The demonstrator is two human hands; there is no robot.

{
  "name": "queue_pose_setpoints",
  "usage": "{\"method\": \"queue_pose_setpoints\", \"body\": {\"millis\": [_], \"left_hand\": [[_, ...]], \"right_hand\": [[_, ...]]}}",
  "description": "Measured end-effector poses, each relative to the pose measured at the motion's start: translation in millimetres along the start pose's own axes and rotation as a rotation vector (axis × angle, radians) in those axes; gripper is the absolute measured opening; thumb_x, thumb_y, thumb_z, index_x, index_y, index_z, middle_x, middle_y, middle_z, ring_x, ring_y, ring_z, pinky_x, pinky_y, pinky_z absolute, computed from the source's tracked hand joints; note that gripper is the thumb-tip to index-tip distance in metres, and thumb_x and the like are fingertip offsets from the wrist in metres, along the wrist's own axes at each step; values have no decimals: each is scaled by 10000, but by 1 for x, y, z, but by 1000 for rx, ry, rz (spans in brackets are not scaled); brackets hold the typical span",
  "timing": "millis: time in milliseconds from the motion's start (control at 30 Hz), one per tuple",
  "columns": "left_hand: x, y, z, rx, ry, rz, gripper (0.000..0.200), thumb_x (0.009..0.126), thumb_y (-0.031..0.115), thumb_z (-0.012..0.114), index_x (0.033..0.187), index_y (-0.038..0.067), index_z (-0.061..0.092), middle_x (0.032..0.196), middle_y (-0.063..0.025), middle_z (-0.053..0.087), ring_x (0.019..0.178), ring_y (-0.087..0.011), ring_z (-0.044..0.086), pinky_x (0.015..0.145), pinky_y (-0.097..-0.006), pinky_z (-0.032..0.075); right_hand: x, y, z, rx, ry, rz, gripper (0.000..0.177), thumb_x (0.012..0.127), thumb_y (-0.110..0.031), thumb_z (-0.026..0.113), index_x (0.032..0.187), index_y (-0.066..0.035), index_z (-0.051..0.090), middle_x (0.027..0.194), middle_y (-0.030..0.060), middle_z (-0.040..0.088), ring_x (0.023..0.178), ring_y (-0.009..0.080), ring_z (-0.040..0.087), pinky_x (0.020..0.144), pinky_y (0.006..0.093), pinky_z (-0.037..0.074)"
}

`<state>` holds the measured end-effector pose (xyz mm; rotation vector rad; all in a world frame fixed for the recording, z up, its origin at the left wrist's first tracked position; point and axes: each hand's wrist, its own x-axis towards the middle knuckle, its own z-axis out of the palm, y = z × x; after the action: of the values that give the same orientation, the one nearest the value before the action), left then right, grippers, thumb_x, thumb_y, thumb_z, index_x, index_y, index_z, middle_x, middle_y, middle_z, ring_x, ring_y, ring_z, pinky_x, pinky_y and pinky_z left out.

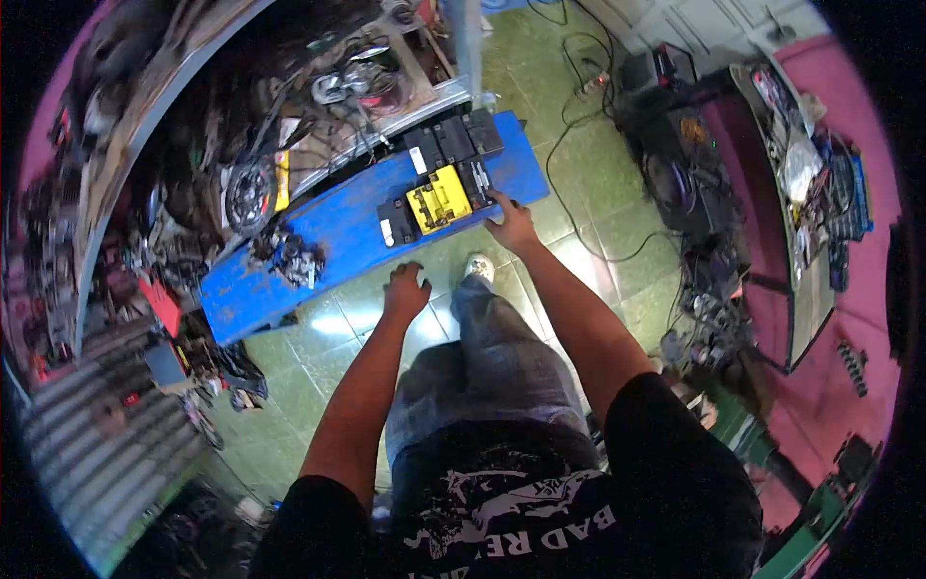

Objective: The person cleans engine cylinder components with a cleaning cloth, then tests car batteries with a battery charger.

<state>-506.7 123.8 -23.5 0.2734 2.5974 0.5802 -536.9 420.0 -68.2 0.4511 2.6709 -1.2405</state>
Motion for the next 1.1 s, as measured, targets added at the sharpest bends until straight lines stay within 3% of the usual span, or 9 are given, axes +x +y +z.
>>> {"method": "queue_pose_setpoints", "body": {"millis": [100, 300, 433, 567, 733, 800, 900, 1000, 1100], "left_hand": [[66, 39, -13, 109, 59, 90, 586, 832, 264, 753, 1383, 177, 573, 1446, -109, 548, 1313, -400, 514, 1021, -599, 458], [153, 112, -49, 294, 13, 432, 790, 810, 180, 767, 1532, 316, 476, 1597, -29, 444, 1349, -374, 454, 1075, -570, 398], [225, 116, -46, 530, -39, 732, 681, 811, 70, 705, 1446, 298, 611, 1573, 21, 495, 1312, -348, 490, 1053, -529, 401], [261, 138, -68, 769, -215, 992, 683, 790, 107, 744, 1442, 268, 613, 1493, 1, 544, 1330, -315, 474, 1045, -551, 395], [281, 147, -59, 808, -202, 1227, 677, 724, 137, 821, 1375, 149, 635, 1434, -6, 576, 1272, -270, 510, 980, -490, 403], [287, 154, -48, 786, -231, 1207, 610, 692, 165, 844, 1275, 142, 666, 1326, -13, 637, 1219, -260, 536, 964, -466, 401], [292, 160, -42, 821, -282, 1213, 519, 663, 194, 859, 1151, 151, 687, 1163, -9, 697, 1174, -251, 554, 956, -471, 397], [295, 152, -36, 789, -225, 1275, 469, 638, 189, 873, 1071, 155, 695, 1054, -9, 723, 1156, -251, 564, 951, -480, 391], [288, 151, -35, 783, -231, 1233, 433, 644, 153, 853, 1050, 152, 702, 1042, -11, 727, 1148, -251, 564, 932, -505, 378]], "right_hand": [[16, -15, 20, -120, 147, -20, 709, 841, -315, 829, 1474, -305, 510, 1353, 199, 636, 1271, 395, 577, 1023, 526, 489], [17, -7, 8, -172, 136, -84, 702, 799, -505, 784, 1454, -480, 535, 1328, 67, 662, 1204, 335, 574, 970, 497, 464], [22, 0, 0, -222, 155, -202, 645, 816, -523, 760, 1425, -538, 548, 1327, 30, 672, 1185, 298, 583, 985, 487, 457], [24, 7, -6, -265, 131, -207, 577, 883, -484, 715, 1416, -605, 530, 1365, -32, 679, 1181, 267, 585, 1005, 479, 453], [19, 21, -32, -220, 64, -99, 503, 935, -446, 671, 1401, -597, 556, 1334, -67, 699, 1185, 273, 589, 1012, 497, 453], [14, 24, -41, -292, 126, -87, 664, 838, -318, 792, 1431, -517, 569, 1353, -26, 688, 1162, 291, 597, 955, 448, 476], [5, 12, -37, -230, 124, -50, 781, 798, -321, 823, 1497, -469, 505, 1396, 64, 645, 1205, 337, 573, 971, 467, 472], [7, 4, -11, -251, 134, 1, 820, 826, -405, 790, 1549, -469, 407, 1427, 152, 587, 1253, 370, 543, 1031, 502, 429], [14, 9, 18, -311, 253, -39, 780, 796, -375, 814, 1498, -370, 475, 1332, 144, 612, 1242, 340, 531, 994, 493, 417]]}}
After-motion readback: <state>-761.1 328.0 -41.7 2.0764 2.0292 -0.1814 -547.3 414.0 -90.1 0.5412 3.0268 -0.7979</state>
